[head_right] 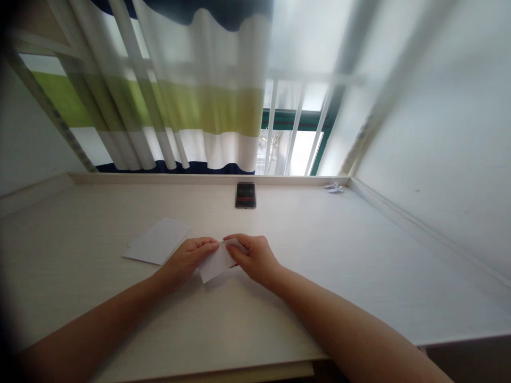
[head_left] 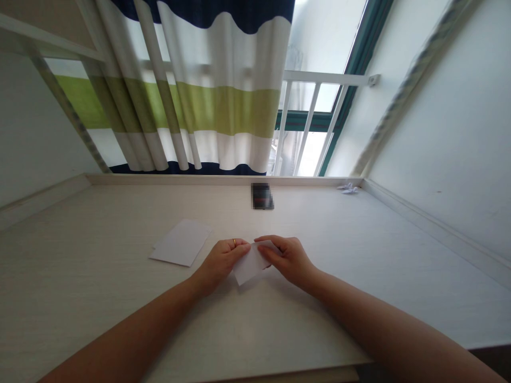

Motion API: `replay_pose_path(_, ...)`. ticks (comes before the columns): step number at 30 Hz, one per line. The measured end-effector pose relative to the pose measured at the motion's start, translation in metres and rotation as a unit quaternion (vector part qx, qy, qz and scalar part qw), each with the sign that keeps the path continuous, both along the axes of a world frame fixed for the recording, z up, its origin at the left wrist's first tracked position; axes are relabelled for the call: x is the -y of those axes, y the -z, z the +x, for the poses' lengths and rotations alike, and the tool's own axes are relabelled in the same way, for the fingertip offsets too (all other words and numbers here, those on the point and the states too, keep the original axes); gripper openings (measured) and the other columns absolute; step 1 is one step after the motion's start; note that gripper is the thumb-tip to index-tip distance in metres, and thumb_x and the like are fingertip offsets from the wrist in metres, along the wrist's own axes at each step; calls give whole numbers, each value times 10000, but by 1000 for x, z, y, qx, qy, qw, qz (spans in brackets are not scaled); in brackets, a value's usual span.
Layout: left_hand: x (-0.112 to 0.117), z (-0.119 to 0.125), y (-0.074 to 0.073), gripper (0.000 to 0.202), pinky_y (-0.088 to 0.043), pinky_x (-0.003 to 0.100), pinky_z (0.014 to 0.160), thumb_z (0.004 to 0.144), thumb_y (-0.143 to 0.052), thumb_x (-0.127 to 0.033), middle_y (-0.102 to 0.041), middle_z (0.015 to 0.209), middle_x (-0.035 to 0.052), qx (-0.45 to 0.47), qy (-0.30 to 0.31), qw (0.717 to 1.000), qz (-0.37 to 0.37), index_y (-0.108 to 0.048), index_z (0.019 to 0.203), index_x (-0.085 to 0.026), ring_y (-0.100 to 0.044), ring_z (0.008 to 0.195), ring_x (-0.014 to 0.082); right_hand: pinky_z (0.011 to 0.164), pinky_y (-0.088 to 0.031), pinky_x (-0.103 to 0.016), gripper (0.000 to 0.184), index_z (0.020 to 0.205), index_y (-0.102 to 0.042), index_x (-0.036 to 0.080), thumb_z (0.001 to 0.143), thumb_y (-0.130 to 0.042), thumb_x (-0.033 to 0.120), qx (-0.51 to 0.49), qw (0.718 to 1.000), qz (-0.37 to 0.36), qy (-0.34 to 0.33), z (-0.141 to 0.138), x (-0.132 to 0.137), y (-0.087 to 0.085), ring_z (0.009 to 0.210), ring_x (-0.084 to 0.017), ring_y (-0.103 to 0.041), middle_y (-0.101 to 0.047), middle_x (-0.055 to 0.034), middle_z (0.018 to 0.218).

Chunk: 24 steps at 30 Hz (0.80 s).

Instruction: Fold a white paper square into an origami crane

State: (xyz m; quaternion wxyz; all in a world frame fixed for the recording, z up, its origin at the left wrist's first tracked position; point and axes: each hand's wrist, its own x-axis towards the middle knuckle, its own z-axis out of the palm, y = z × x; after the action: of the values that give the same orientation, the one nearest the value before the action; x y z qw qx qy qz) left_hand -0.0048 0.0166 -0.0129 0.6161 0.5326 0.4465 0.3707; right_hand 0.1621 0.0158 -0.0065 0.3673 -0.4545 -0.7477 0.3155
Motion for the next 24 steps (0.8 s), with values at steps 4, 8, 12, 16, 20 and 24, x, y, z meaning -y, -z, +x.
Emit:
replay_pose_path(4,2,0,0,283,-290,203,469,682,-564,-411,-513,522,-39,24,-11,1000,-16,-586,682,-129,-415,459,79,546,-475,-215,222,933,-640,209,795,-467,225,43,991,127,-26,3,3,0,574,-114,-598,-673,-20,732)
replay_pose_path(8,3,-2,0,266,-290,202,467,682,-577,-392,-504,521,-40,44,-15,999,-27,-576,676,-126,-408,459,75,603,-475,-230,292,1022,-605,200,804,-419,148,124,957,241,-99,9,3,-3,661,-133,-607,-667,-60,788)
replay_pose_path(12,4,-4,0,255,-296,204,474,687,-581,-381,-499,523,-38,56,-13,998,-30,-570,678,-127,-414,470,78,628,-480,-232,335,1040,-594,190,792,-391,97,123,948,255,-144,13,3,-8,732,-141,-612,-656,-81,853)
replay_pose_path(16,4,-5,-2,237,-297,203,466,680,-585,-368,-502,516,-39,63,-20,997,-41,-579,689,-131,-416,459,80,642,-481,-225,309,985,-627,178,774,-422,84,77,960,228,-146,13,2,-10,728,-138,-618,-656,-82,841)
replay_pose_path(20,6,-4,-6,203,-301,196,457,680,-578,-342,-510,512,-35,78,-17,995,-56,-575,667,-140,-422,455,81,667,-483,-227,321,996,-624,208,778,-420,91,60,961,219,-156,12,2,-9,757,-131,-614,-650,-65,877)
replay_pose_path(24,8,-3,-11,173,-283,187,432,677,-570,-315,-488,489,-43,85,-22,993,-75,-570,658,-144,-405,436,74,663,-484,-221,332,985,-624,187,764,-417,52,26,958,228,-171,13,0,-8,758,-124,-612,-651,-66,865)
